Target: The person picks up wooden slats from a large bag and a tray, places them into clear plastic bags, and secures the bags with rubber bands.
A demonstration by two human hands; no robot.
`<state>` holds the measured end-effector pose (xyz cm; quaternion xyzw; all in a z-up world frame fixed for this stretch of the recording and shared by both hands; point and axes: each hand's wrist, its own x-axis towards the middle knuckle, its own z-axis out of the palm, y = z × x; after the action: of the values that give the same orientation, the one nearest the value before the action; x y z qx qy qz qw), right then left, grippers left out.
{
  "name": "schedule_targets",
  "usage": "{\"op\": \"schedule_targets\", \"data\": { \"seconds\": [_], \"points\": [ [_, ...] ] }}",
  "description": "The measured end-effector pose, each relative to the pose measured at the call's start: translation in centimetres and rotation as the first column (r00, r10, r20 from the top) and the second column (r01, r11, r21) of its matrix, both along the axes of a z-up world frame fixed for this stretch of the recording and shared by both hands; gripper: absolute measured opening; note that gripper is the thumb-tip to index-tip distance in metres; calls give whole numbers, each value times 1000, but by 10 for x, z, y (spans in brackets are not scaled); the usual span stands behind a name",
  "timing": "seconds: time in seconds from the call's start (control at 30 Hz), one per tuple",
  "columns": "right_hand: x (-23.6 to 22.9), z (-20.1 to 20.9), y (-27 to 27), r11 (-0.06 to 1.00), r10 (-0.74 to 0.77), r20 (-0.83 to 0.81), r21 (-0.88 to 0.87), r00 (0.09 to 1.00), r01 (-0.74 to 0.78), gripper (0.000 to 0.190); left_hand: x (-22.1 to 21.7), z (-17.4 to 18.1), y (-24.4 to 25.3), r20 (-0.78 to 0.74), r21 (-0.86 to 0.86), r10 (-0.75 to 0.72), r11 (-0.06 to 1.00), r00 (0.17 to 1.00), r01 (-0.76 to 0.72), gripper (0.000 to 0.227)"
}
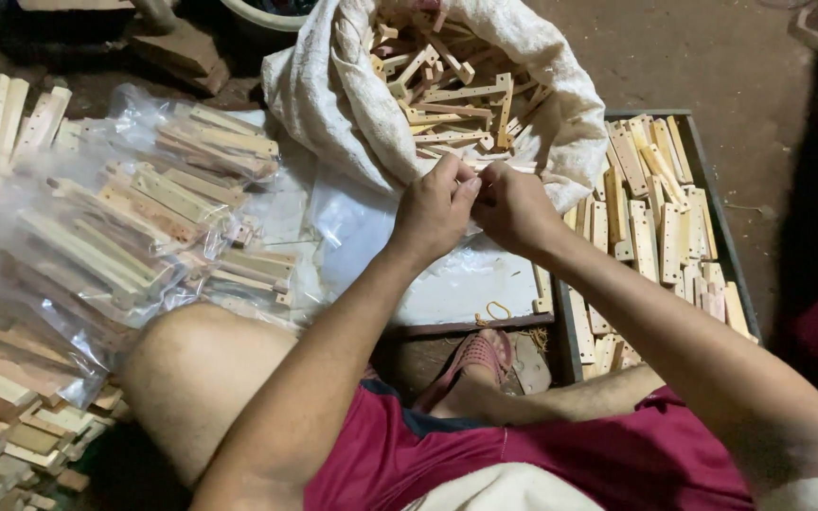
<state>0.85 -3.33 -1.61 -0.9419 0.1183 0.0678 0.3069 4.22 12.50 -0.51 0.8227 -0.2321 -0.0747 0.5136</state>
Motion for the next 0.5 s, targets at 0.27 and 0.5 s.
{"op": "schedule_targets", "data": {
  "seconds": [0.27, 0.5],
  "points": [
    [-7, 30, -18, 992, -81, 389, 118, 918, 38, 35, -1, 18, 16, -35, 78, 54, 996, 998, -51, 10],
    [-48, 38, 23, 760, -73, 363, 623, 929, -184, 114, -13, 83, 21, -252, -423, -27, 902, 967, -85, 19]
  ]
}}
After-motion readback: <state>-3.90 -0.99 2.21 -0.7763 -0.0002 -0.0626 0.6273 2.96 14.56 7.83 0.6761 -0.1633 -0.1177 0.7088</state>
